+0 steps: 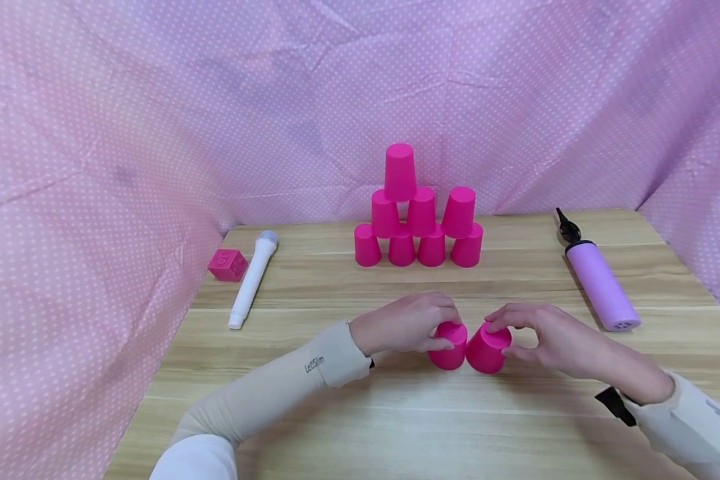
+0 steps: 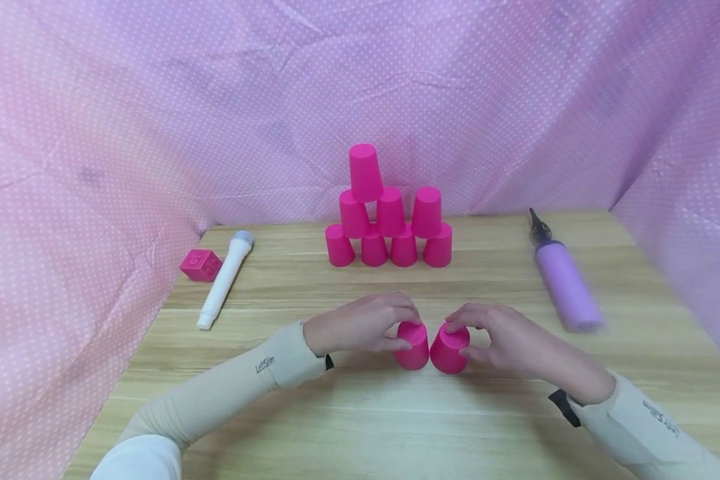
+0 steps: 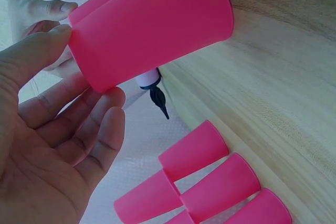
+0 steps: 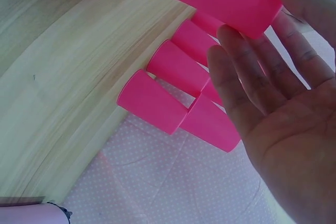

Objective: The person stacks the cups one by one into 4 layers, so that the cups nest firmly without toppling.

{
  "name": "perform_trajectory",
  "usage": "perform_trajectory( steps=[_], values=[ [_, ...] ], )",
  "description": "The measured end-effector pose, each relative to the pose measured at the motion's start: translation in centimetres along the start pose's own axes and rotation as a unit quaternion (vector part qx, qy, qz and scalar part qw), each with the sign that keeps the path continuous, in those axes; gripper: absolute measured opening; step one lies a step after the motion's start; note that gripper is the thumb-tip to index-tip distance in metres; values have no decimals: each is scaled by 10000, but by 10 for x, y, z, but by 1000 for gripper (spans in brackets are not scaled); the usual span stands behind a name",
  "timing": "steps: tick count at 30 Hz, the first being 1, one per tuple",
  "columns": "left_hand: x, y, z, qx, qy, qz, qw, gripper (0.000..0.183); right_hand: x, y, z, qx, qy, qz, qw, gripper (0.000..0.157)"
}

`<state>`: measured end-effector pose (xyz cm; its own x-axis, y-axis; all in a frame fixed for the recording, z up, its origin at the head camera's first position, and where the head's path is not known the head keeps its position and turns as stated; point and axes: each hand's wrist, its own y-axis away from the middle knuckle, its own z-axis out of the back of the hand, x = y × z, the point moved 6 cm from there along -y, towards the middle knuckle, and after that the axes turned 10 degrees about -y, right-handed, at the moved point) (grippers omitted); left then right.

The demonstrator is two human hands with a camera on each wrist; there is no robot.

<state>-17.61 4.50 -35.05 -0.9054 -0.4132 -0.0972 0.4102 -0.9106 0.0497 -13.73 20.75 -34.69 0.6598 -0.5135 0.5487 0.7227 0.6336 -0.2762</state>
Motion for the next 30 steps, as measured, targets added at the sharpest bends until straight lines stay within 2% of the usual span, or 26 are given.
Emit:
perform_trajectory(
  steps=[13, 21, 30],
  values=[
    [2, 2, -1, -150, 161, -100, 9997, 44, -3, 1, 0, 86, -40, -170, 9998, 43],
    [1, 2, 0, -206, 139, -167, 9996, 43, -2, 1, 0, 49, -36, -123, 9999, 43],
    [1, 3, -1, -163, 144, -96, 9997, 45, -2, 2, -1, -10, 57, -26, 10000, 42]
  ],
)
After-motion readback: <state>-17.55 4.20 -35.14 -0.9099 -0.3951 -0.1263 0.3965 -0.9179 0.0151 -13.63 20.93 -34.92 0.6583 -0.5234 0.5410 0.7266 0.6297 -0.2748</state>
